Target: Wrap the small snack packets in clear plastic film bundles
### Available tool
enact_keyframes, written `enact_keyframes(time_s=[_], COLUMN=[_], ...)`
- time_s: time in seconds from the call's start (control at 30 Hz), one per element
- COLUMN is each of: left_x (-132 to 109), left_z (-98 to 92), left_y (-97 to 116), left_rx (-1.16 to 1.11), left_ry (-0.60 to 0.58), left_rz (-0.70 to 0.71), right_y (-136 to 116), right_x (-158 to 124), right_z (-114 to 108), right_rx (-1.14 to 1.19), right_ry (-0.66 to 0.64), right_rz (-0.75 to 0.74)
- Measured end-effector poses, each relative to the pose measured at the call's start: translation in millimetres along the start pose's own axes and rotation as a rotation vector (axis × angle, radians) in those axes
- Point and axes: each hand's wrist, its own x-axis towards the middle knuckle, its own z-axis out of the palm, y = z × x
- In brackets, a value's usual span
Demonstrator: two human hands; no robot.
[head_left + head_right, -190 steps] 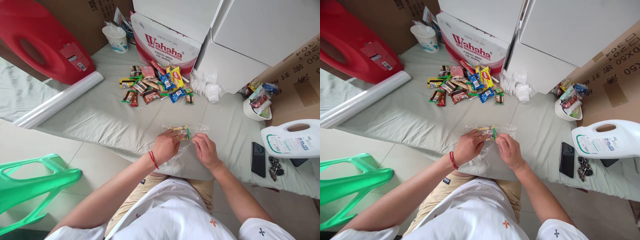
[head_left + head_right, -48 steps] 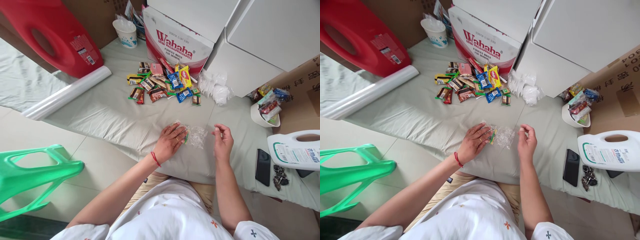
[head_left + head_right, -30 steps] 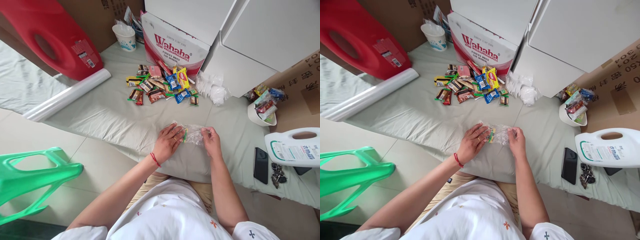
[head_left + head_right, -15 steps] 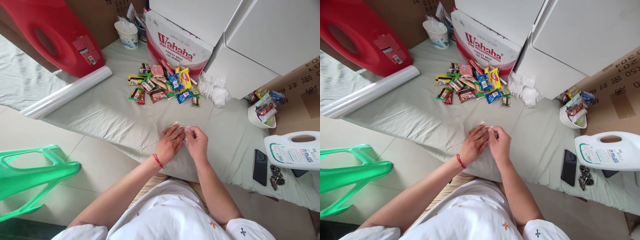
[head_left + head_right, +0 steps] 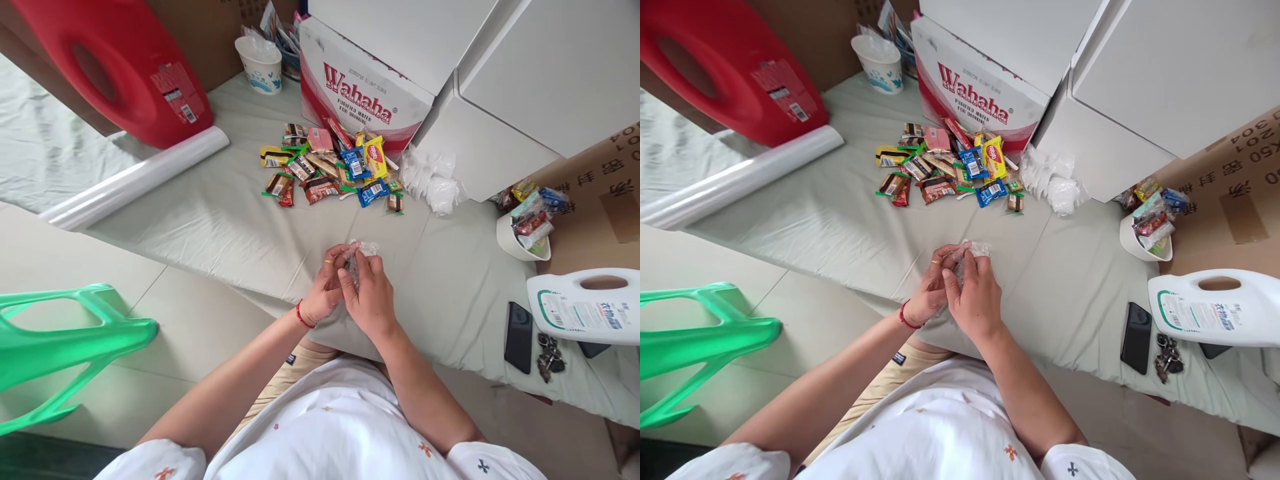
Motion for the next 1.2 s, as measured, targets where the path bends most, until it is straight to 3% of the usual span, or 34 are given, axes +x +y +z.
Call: enact_keyframes(time_s=[0.1,0.2,0.37,0.53,0.7,0.8,0.9,1.07,1.2], left_x=[-0.7,0.7,22.6,51.0,55.0,52.5,54.1,66.0,70.0], left_z=[-3.0,-1.4,-2.3,-7.1,-3.0,-0.5,1.4,3.6,-3.4], left_y=[4.6,8.3,8.2,0.4,0.1,0.7,-0.9,-1.1,7.0], left_rx=[-0.082,-0.022,0.526,0.838,0.983,1.005,0.981,0.850,0.625], left_ry=[-0.005,0.073,0.254,0.072,0.089,0.107,0.119,0.170,0.221], left_rz=[-0.089,-0.086,0.057,-0.074,-0.057,-0.040,-0.061,-0.171,-0.282], right_y=[4.1,11.9,18.4,23.0,38.1,50.4,60.6,67.1,66.9], right_x=[-7.0,-14.2,-28.7,-44.6,-52.3,-47.5,-32.8,1.7,15.9], right_z=[1.0,3.6,14.9,27.3,9.6,-12.2,-23.0,-7.2,3.4], right_rx=[-0.120,-0.185,-0.196,-0.242,-0.036,0.090,-0.053,-0.267,-0.256], right_ry=[-0.051,-0.069,-0.027,-0.108,-0.130,-0.053,0.072,-0.096,-0.115], right_rz=[-0.083,-0.136,-0.155,-0.163,-0.284,-0.314,-0.312,-0.414,-0.387])
